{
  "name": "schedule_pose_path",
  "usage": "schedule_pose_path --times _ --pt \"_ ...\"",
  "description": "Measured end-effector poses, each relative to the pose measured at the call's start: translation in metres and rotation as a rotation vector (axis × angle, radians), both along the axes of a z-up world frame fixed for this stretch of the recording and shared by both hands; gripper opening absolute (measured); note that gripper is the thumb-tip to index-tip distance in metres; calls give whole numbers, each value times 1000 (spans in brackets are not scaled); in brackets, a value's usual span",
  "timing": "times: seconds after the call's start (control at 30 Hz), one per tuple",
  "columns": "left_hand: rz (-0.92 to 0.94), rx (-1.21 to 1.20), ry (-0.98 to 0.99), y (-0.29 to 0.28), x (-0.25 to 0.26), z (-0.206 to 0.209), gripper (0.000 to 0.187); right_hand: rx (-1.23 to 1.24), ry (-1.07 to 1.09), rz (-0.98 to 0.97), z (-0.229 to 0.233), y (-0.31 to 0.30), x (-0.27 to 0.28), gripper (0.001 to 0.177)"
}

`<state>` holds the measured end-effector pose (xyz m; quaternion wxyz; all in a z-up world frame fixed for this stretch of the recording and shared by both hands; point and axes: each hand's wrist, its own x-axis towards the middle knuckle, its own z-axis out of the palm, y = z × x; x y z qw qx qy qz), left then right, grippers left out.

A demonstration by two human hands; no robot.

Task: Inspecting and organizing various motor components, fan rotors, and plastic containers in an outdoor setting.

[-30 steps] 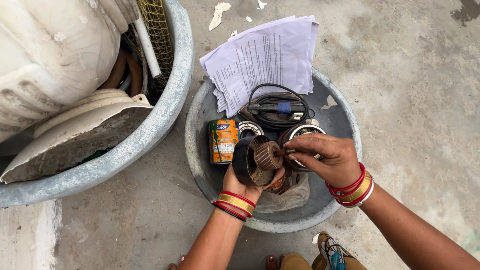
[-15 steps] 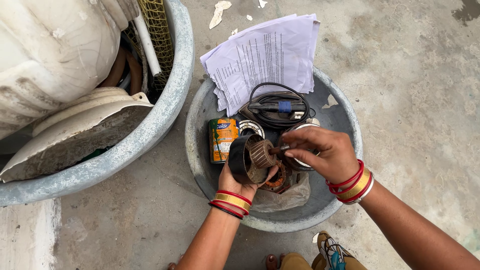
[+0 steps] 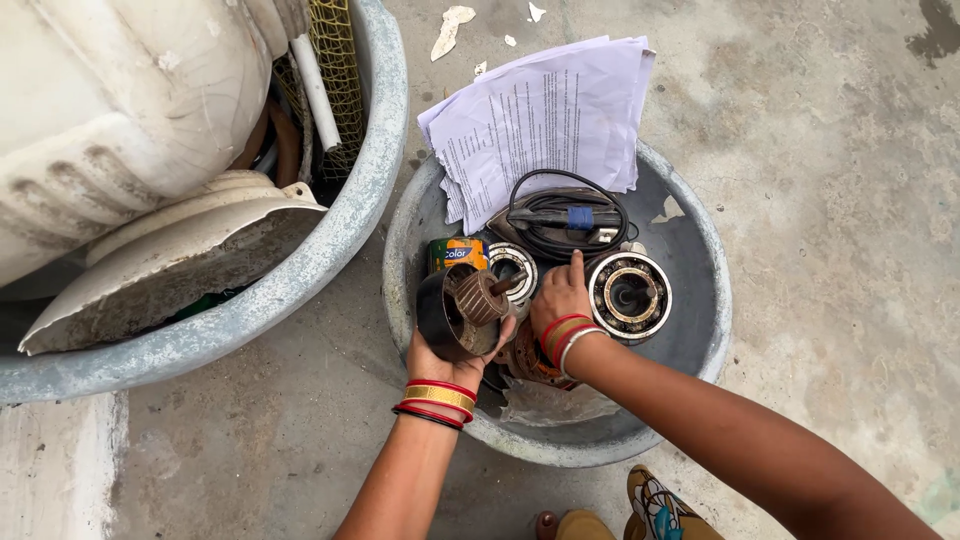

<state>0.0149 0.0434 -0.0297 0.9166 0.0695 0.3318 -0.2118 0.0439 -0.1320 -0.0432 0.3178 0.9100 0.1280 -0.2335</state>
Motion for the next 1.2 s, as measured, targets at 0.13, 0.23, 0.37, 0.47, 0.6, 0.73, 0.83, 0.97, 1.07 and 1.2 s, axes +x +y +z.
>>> schedule_pose_path --times 0.13,0.23,0.37,0.47,0.6,0.73,0.83,0.97,1.07,1.2 --pt "14 -53 -8 1 -2 -7 54 -12 156 -145 -13 6 30 43" --pt "20 -47 -17 4 -2 -2 54 48 112 -167 -43 -7 44 35" --pt "16 -79 -21 3 -4 -3 56 49 70 -122 -53 -11 49 22" --pt "9 -92 -40 2 -5 3 58 62 41 -97 -71 -15 54 18" --pt "11 -79 -11 2 -8 0 57 64 33 -98 -74 -14 58 21" --pt "-5 -95 -35 1 -6 -1 54 51 3 -116 -78 -16 54 21" --pt "3 -99 5 2 -5 -2 56 -6 -103 -77 -69 -11 47 21" --pt "-1 -91 -36 0 -6 0 56 -81 1 -80 -53 -6 49 22" --pt "-5 -77 -36 -1 -6 2 57 -55 86 -167 -57 -8 56 20" --pt "-13 -129 -65 -1 -10 -5 57 40 46 -214 -75 -13 61 10"
